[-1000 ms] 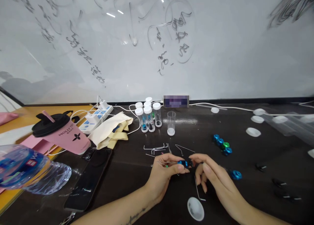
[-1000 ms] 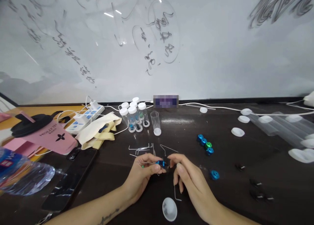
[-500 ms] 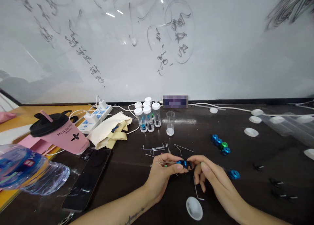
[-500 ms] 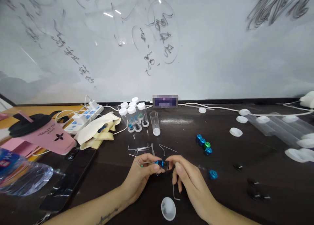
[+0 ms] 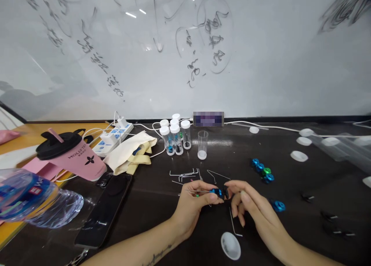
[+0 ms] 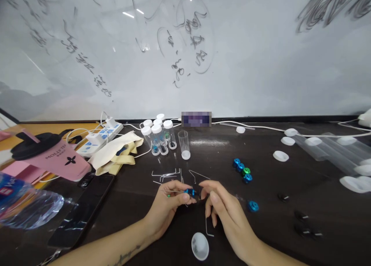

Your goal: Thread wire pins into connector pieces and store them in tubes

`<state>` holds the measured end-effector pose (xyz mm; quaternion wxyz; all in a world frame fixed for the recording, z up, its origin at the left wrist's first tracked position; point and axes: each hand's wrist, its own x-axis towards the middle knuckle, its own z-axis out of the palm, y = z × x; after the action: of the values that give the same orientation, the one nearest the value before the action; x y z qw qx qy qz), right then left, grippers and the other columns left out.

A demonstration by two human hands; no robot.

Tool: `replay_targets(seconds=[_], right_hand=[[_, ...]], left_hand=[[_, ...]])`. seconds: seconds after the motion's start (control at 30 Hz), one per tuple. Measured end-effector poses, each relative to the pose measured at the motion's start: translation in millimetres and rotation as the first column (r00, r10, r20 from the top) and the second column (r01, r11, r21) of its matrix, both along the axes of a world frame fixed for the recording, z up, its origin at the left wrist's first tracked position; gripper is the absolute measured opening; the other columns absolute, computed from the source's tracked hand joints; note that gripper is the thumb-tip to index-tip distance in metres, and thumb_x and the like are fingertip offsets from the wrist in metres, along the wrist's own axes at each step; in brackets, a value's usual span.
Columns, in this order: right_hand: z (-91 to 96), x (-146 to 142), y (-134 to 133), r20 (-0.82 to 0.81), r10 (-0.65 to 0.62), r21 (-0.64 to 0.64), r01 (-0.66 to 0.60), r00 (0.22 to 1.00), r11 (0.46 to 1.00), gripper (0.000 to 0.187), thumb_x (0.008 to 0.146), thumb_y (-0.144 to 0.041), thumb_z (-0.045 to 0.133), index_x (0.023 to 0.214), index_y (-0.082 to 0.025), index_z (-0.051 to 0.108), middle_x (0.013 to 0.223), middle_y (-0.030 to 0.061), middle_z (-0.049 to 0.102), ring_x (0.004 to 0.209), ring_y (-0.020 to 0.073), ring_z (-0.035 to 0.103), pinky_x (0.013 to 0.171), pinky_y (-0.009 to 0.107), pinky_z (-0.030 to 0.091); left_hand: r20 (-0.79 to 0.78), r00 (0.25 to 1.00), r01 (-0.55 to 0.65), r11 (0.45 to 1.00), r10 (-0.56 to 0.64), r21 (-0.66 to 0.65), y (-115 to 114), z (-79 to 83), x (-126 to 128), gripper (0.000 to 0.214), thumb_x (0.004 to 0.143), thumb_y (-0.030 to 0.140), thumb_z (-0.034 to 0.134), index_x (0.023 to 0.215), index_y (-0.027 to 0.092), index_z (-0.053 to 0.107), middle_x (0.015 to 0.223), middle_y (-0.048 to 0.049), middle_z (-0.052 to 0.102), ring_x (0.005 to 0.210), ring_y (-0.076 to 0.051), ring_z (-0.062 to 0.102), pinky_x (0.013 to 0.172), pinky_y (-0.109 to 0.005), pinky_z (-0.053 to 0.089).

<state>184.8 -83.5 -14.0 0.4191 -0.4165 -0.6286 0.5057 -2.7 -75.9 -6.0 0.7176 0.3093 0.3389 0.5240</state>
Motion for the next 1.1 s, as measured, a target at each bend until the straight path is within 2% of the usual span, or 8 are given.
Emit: replay_targets(seconds=[0.57,1.1], right_hand=[[2.9,-0.3,-0.6,-0.007,0.013,0.021,-0.013,1.000,1.000,0.034,0.102,-0.042,0.034,0.114,-0.019,0.056,0.068,-0.0001,0.057,0.055,0.0127,0.053,0.049,0.024,0.047],[2.7,-1.0,-1.7,-0.050,0.002,0.011,-0.001,0.999,1.000,0.035,0.102,-0.040,0.035,0.121,-0.018,0.054,0.075,0.0024,0.059,0.058,0.0134,0.055,0.048,0.025,0.048]], left_hand=[[-0.015,1.000,0.008,1.000,-0.008,-0.002,0.5,0.3,0.3,0.020,0.062,0.014,0.084,0.079,0.012,0.074,0.069,-0.0048,0.075,0.065,-0.013,0.069,0.074,-0.025,0.052],[-0.039,0.999,0.007,1.000,-0.007,-0.004,-0.2,0.7,0.1,0.020,0.063,0.016,0.084,0.080,0.013,0.074,0.072,-0.0046,0.076,0.067,-0.014,0.069,0.076,-0.027,0.052]])
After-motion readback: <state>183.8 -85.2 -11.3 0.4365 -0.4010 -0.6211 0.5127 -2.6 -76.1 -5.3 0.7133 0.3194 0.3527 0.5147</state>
